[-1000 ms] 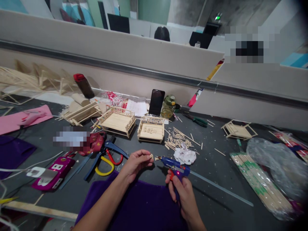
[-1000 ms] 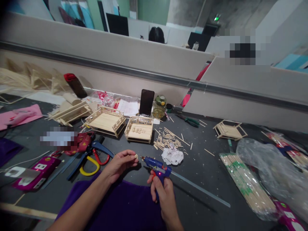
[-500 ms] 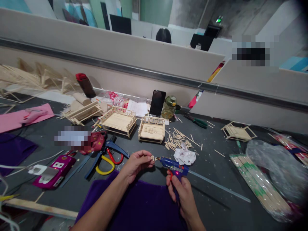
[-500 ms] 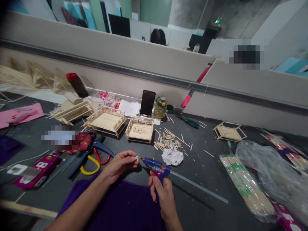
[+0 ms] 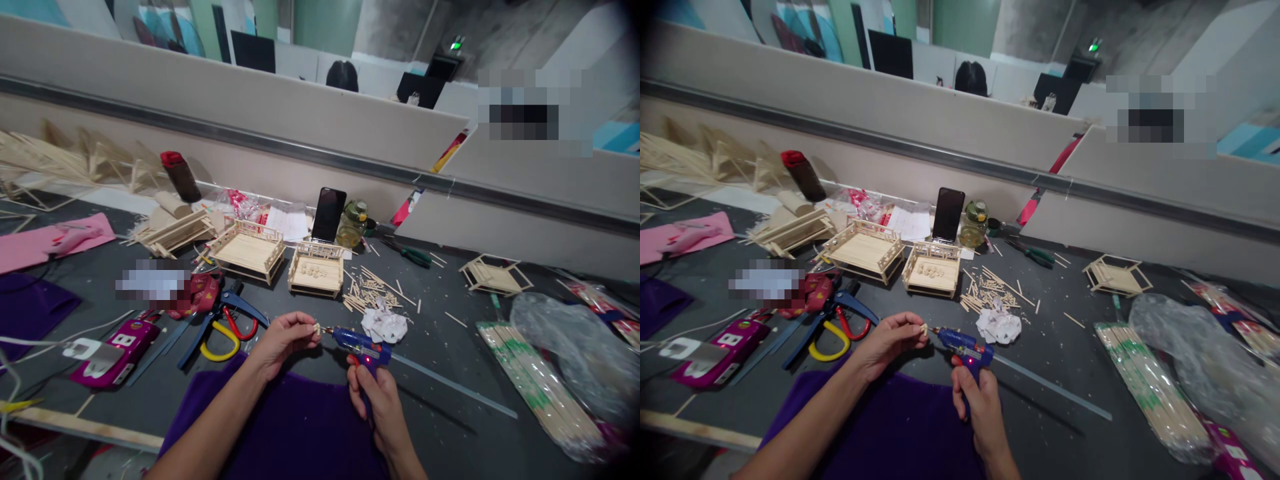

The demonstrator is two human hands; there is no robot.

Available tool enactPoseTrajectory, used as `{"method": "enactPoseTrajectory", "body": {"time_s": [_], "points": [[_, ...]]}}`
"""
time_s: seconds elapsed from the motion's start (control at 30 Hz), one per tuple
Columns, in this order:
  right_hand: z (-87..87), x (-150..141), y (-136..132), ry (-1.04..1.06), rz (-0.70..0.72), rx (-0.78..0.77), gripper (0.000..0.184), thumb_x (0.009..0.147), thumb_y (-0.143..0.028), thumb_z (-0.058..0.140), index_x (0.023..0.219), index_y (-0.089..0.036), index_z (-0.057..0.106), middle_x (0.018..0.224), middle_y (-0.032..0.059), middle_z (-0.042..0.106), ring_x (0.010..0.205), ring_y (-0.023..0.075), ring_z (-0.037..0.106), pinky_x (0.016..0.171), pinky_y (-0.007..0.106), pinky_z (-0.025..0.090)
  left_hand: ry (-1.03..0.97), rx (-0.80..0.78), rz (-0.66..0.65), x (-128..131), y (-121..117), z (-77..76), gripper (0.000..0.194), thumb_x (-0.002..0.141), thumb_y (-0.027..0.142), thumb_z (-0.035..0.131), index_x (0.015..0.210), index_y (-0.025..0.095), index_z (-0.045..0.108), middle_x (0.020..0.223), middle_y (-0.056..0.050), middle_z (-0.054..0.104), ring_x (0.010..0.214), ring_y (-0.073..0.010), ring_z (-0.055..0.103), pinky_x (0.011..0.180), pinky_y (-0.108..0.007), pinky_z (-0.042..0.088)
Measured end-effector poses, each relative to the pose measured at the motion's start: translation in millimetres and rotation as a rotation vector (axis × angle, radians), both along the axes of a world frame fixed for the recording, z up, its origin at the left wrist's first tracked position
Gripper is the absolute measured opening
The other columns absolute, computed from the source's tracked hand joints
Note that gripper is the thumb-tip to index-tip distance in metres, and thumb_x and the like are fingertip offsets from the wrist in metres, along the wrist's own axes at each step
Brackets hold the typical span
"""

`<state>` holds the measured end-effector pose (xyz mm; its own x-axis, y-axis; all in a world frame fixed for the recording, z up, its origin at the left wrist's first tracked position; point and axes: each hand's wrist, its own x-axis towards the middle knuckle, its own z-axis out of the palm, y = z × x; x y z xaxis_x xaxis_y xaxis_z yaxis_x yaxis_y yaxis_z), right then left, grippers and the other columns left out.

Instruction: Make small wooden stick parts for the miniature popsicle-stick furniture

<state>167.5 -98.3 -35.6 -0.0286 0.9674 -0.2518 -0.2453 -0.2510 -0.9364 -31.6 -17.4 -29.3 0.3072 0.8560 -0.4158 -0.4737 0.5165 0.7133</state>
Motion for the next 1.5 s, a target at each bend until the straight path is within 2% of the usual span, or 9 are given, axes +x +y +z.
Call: {"method": "enactPoseTrajectory", "body": {"time_s": [0.43, 1.13, 1.5], "points": [[-1.1, 0, -1, 0.018, -0.003, 0.007, 0.036, 0.088, -0.049, 0.059, 0.098, -0.014, 0.059, 0.063, -0.0062, 0.044, 0.039, 0.0007, 0.033, 0.041, 0.02, 0.015, -0.004, 0.003, -0.01, 0, -1, 1.9, 0.023, 0.067, 0.02, 0.081, 0.083, 0.013, 0.066, 0.072, -0.006, 0.072, 0.067, -0.0155, 0.069, 0.069, -0.027, 0.054], [3.3, 8, 0, 0.05, 0.024, -0.024, 0.038, 0.084, -0.049, 0.064, 0.095, -0.013, 0.059, 0.062, -0.0053, 0.047, 0.038, 0.0005, 0.033, 0.039, 0.018, 0.016, -0.024, 0.041, -0.123, -2, -4, 9.8, 0.019, 0.068, 0.018, 0.08, 0.081, 0.012, 0.066, 0.07, -0.005, 0.07, 0.066, -0.0155, 0.067, 0.067, -0.027, 0.053], [4.9, 11, -2, 0.067, 0.035, -0.032, 0.036, 0.084, -0.048, 0.064, 0.095, -0.013, 0.061, 0.061, -0.0054, 0.048, 0.038, 0.0003, 0.033, 0.039, 0.017, 0.015, -0.019, 0.036, -0.127, -2, -4, 10.6, 0.019, 0.069, 0.018, 0.079, 0.081, 0.012, 0.066, 0.07, -0.006, 0.071, 0.066, -0.0155, 0.068, 0.067, -0.027, 0.053]]}}
